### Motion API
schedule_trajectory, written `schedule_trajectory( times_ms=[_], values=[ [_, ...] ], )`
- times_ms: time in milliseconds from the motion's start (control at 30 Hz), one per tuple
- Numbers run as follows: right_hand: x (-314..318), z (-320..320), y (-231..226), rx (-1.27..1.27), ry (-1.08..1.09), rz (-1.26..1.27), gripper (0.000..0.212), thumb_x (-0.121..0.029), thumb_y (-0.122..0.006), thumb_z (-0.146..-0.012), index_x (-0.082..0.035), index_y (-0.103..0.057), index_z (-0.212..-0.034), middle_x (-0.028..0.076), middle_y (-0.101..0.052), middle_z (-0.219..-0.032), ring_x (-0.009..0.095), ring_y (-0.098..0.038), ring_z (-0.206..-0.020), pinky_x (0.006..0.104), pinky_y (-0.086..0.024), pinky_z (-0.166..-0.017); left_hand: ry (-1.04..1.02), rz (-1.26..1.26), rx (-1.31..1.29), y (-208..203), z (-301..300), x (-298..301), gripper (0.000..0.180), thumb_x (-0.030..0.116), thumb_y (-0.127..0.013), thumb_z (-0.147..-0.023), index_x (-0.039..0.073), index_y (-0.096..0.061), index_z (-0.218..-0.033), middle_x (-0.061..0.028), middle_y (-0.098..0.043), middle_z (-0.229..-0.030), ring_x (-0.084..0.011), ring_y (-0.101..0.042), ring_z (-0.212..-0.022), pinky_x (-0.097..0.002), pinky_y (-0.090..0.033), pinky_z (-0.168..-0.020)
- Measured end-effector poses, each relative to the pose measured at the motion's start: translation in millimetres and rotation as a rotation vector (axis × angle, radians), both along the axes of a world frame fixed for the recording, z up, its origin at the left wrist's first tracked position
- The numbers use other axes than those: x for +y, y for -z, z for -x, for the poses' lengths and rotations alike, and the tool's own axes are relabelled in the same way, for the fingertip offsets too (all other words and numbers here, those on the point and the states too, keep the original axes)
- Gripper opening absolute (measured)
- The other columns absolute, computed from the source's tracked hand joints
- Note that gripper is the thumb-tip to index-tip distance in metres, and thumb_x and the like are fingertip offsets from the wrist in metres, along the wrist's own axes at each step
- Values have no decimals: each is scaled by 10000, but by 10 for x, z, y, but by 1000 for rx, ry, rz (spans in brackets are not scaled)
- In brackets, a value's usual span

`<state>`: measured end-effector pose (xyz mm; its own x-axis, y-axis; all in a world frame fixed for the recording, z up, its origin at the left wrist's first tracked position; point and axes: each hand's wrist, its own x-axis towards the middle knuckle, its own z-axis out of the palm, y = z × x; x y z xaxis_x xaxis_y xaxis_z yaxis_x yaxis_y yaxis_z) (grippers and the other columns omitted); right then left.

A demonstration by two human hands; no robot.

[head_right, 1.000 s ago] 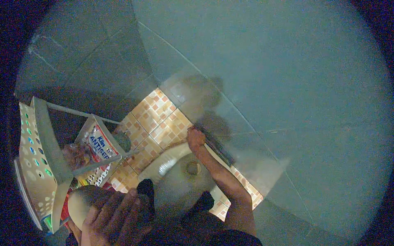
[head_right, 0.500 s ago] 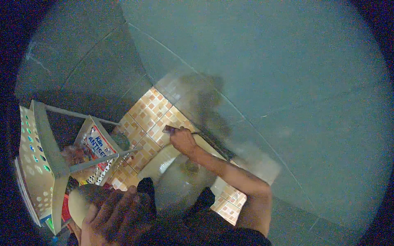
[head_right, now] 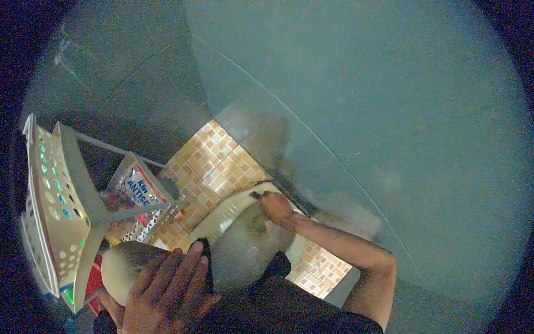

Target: The person applies a sealant or adhesive around the joint where a squat toilet meets the tiled floor using their hands.

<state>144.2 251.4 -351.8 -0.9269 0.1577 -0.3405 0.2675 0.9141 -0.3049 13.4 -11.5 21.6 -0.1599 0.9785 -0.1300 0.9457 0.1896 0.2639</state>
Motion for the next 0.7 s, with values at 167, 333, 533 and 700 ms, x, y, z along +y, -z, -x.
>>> schedule_trajectory(
  times_ms=[167,333,533,700],
  values=[
    [186,511,-67,29,60,-110,265,-75,-559,-839,32,-679,-1049,248,-669,-806,383,-692,-738,471,-572,-692,-52,18,54,60,-92,-84,508,260,-677,-883,-36,-573,-1283,-163,-535,-1396,-313,-537,-1247,-433,-433,-1031],
    [335,592,455,155,126,-130,200,-85,-562,-849,16,-676,-978,248,-688,-787,399,-700,-741,489,-574,-695,-35,47,85,28,-109,-76,504,250,-674,-886,-36,-570,-1288,-164,-533,-1398,-308,-532,-1252,-428,-430,-1027],
    [194,647,972,155,385,-147,191,-91,-538,-877,-58,-703,-969,235,-693,-873,387,-698,-851,516,-556,-793,-87,84,92,-7,-126,-76,531,248,-675,-889,-16,-550,-1333,-153,-532,-1404,-307,-519,-1266,-415,-423,-1017],
    [254,839,916,74,349,-45,155,-134,-570,-886,-51,-686,-944,190,-677,-968,365,-677,-952,498,-547,-835,-71,66,56,13,-145,-30,538,239,-672,-897,-12,-532,-1352,-143,-527,-1416,-302,-525,-1256,-413,-428,-993]
  ],
)
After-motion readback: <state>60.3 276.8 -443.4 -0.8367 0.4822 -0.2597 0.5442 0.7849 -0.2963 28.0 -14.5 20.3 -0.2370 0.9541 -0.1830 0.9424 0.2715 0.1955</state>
